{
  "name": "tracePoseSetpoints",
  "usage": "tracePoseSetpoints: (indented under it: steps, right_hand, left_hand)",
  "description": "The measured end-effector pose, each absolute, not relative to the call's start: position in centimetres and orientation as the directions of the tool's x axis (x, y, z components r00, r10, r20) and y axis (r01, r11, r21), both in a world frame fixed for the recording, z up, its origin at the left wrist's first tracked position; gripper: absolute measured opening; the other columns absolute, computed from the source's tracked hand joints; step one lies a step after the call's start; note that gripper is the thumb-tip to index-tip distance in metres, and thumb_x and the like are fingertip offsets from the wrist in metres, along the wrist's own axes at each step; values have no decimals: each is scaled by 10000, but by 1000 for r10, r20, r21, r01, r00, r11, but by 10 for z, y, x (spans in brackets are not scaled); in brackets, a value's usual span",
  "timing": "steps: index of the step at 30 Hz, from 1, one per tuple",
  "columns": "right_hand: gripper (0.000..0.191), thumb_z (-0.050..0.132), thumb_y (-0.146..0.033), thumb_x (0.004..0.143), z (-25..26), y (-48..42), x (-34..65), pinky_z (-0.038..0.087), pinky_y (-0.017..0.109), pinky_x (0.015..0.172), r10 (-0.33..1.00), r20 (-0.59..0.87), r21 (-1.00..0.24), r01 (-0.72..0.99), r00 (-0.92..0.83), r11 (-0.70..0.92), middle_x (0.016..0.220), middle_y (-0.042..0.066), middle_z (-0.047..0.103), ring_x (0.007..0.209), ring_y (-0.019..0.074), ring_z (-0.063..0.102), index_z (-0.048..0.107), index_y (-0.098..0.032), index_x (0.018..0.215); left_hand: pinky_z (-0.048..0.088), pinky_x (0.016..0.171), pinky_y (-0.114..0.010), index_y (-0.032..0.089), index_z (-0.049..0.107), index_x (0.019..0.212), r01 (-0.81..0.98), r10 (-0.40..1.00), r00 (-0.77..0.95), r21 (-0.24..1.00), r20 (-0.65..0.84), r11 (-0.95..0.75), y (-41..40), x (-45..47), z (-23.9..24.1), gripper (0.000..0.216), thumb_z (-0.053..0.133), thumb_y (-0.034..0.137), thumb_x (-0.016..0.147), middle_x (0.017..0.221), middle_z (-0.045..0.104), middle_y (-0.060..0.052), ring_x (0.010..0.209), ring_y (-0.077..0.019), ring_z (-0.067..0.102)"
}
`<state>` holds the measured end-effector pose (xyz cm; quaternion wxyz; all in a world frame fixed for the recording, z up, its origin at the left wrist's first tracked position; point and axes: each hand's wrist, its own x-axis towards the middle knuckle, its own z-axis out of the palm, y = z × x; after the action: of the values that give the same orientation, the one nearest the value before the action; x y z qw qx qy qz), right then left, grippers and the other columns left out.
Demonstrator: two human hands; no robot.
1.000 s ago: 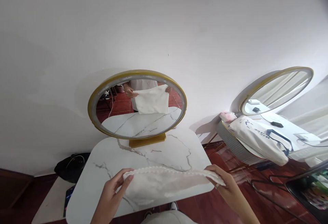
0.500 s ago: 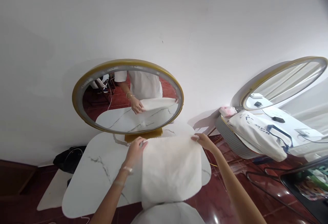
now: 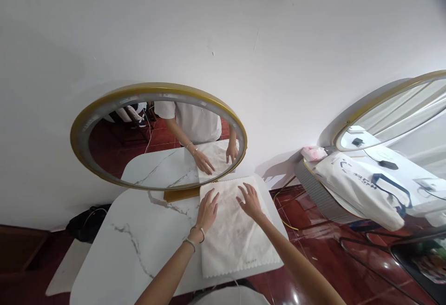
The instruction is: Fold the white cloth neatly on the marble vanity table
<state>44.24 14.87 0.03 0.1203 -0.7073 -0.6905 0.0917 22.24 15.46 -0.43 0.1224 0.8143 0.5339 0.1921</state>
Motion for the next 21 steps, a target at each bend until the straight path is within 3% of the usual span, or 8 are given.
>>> tracePoseSetpoints:
  steps: [3,5,9,15,21]
  right_hand:
    - [563,496,-477,902,-19,152,426,206,585,1092,998,-15,-266,962,60,-62,1545,112,262,1422,341,193,412,-288,1425]
    - [568,470,-484,916,-29,157,425,165,658,1065,993,-39,-234,965,111,-117,1557,139,225,1426,370,173,384,-293,1444]
    - [531,409,-459,947,-44,170,440,59,623,1107,993,19,-135,985,113,-110,1576,91,184,1451,306,126,329,-350,1460]
    - [519,358,-453,953,-54,203,461,66,598,1118,994,78,-102,993,70,-62,1577,70,190,1454,291,123,320,-361,1462]
    - [529,357,-459,949,-49,233,469,53,619,1110,996,39,-94,993,82,-78,1571,77,208,1452,304,122,338,-332,1462]
  left_hand:
    - [316,1110,-473,248,433,1407,877,922,363,285,133,-386,171,236,-22,509,443,266,898,1538,314,-103,1413,-296,283]
    - [273,1110,-554,264,432,1409,912,941,320,236,108,-337,183,243,-31,540,507,325,878,1536,315,-121,1411,-347,271]
    - [269,1097,-572,282,422,1416,934,952,282,193,115,-300,199,258,-40,572,546,388,868,1503,368,-134,1389,-369,304]
    - [346,1042,-542,253,451,1396,931,960,251,241,129,-275,223,275,-46,518,479,411,903,1368,523,-148,1251,-352,482]
    - [388,1020,-507,162,620,1201,909,953,291,289,78,-301,259,296,-47,379,442,356,929,1165,659,-152,1121,-317,583]
